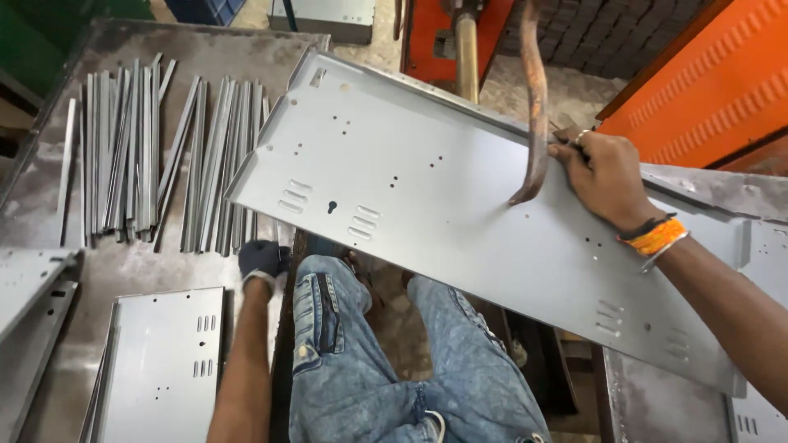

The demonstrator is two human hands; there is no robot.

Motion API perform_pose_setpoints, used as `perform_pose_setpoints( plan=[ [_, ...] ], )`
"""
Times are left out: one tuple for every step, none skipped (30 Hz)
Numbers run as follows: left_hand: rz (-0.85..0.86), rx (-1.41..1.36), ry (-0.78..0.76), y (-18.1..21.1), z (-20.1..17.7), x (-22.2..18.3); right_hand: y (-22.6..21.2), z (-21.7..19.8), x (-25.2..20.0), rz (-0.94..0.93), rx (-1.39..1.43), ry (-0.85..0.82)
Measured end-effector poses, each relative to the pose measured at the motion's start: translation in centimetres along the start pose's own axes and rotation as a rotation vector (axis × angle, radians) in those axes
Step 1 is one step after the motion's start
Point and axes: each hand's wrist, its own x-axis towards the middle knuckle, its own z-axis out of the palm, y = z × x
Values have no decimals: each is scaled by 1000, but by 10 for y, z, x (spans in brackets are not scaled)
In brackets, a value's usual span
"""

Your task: The worker positions metal rods onto a larger metal sheet and uses a spot welding machine to secure them into place.

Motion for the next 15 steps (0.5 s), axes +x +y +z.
perform_pose_setpoints(
  plan=[
    [-142,-597,-300,-23,4,12,3,1,1,-1,5,1],
    [-287,-1191,-604,-47,8,24,6,1,2,-2,10,1],
    [-284,-1189,-606,-29,-20,12,7,2,4,0,9,5],
    [-238,-1064,-490,-11,-48,0,9,2,6,-70,9,5],
    [-191,-937,-374,8,-77,-12,11,2,8,-141,8,6],
    [-186,-936,-375,25,-101,-22,14,4,12,-139,7,11],
    [-75,-782,-225,42,-125,-33,17,5,15,-52,29,-66],
    [35,-627,-77,60,-148,-43,20,6,19,34,52,-145],
    [45,-625,-78,54,-167,-41,26,11,23,38,51,-135],
    [230,-575,-8,49,-186,-38,32,16,28,36,-5,-166],
    [413,-521,57,44,-205,-35,39,21,30,40,-63,-200],
    [423,-519,51,37,-228,-33,39,21,35,49,-64,-192],
    [492,-430,113,31,-248,-30,40,20,40,30,-10,-223],
    [561,-341,176,25,-268,-28,42,18,44,12,44,-253],
    [570,-341,172,14,-286,-20,37,13,49,18,42,-246]
  ],
)
